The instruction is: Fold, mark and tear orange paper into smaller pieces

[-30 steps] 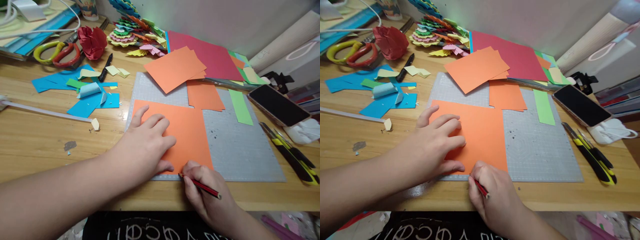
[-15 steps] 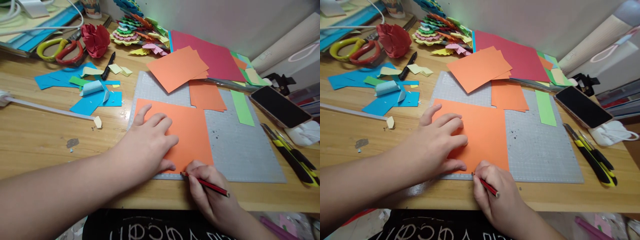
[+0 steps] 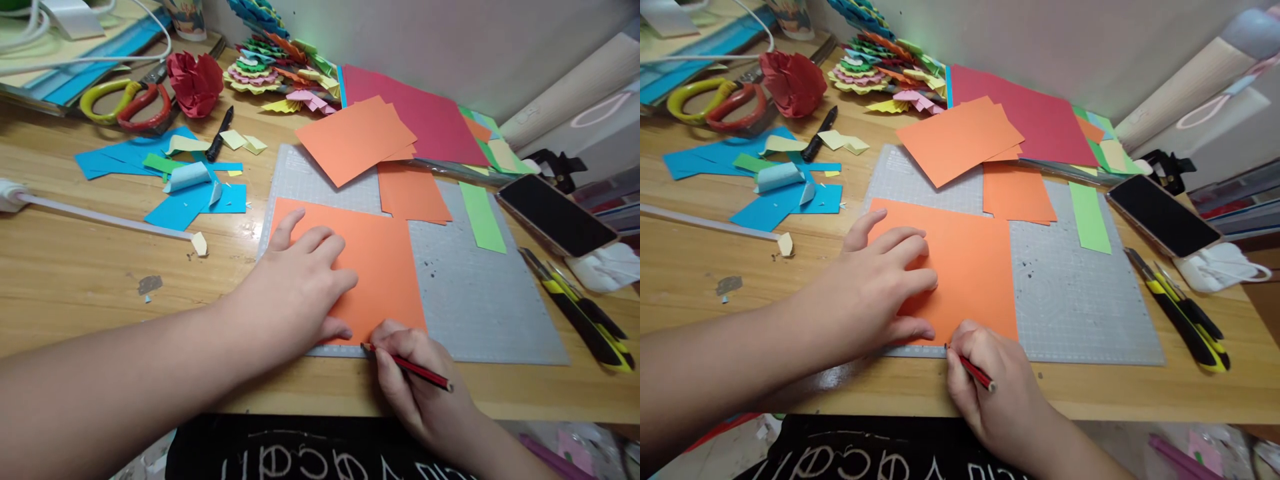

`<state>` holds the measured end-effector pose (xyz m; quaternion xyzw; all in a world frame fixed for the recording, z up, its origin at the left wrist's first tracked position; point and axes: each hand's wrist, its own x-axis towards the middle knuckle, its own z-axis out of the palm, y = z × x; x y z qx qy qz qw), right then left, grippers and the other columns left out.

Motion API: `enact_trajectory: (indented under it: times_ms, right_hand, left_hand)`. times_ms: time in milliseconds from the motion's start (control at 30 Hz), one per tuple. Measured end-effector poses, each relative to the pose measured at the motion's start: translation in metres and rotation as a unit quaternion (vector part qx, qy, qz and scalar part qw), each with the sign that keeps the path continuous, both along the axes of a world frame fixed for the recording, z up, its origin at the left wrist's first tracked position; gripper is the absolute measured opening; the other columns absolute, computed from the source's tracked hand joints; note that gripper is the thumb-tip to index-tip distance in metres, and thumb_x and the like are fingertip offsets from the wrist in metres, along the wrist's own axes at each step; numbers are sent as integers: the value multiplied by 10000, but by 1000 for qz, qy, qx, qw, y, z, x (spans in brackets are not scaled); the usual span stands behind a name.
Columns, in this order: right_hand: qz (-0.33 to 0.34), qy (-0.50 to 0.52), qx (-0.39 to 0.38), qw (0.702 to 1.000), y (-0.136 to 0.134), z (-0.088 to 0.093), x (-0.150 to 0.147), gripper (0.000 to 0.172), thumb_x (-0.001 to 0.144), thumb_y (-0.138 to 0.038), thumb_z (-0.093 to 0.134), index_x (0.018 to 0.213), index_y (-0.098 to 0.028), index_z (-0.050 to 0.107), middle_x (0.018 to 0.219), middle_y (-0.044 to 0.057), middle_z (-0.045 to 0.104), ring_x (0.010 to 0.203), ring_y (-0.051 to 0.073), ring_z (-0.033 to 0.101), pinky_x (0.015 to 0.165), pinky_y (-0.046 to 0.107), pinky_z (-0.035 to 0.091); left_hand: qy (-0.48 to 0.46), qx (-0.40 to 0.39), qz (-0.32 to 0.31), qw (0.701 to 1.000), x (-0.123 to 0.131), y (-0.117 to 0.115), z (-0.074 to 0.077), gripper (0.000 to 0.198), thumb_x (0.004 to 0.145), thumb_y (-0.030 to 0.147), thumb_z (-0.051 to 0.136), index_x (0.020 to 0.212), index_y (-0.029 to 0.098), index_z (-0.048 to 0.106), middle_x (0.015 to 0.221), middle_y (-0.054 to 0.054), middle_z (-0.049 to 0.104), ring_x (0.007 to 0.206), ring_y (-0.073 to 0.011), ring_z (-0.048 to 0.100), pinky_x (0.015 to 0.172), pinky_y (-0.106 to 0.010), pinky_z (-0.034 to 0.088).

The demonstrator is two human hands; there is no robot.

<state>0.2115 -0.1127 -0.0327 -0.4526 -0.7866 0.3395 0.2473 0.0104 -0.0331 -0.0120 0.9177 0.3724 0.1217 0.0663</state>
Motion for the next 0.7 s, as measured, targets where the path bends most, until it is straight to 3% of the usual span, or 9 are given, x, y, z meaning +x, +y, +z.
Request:
enact_trajectory:
  times_ms: [133, 267, 433, 567, 700]
  right_hand:
    - [-13, 25, -26, 999, -1, 0, 1, 135, 913, -124, 410, 859, -247, 393, 723, -12, 502, 598, 136, 495, 549, 286, 406]
    - [-126, 177, -58, 974, -4, 6, 0, 143, 953, -187, 366, 876, -256, 466, 704, 10, 506, 616, 152, 505, 540, 288, 428]
    - [-186, 284, -93, 936, 22, 34, -9, 102, 935, -272, 461, 919, -277, 562, 717, 35, 553, 572, 148, 517, 446, 260, 440]
    - [-134, 254, -142, 947, 74, 55, -32, 90, 908, -296, 527, 893, -239, 595, 770, 46, 617, 631, 148, 603, 490, 256, 490]
    - [17, 142, -174, 974, 123, 50, -67, 75, 903, -196, 477, 912, -212, 549, 834, 22, 606, 752, 143, 604, 624, 279, 498]
  left_hand:
    - [-4, -2, 1, 1000, 0, 1, 2, 351, 697, 557, 694, 816, 228, 667, 993, -61, 585, 1137, -293, 502, 1093, -601, 148]
    - [15, 29, 7, 999, 2, -8, 1, 311, 728, 526, 686, 798, 224, 665, 1017, -80, 627, 1235, -315, 455, 1106, -586, 117]
    - [60, 130, 38, 989, 7, -31, -7, 233, 805, 359, 635, 935, 167, 655, 1176, -169, 639, 1238, -306, 488, 1095, -464, 171]
    - [79, 111, 54, 989, 9, -39, -8, 273, 808, 341, 593, 1010, 164, 644, 1256, -171, 599, 1203, -315, 523, 1077, -441, 185]
    - [88, 89, 58, 990, 10, -38, -6, 297, 757, 340, 638, 1009, 182, 651, 1201, -124, 640, 1198, -311, 512, 1095, -448, 133]
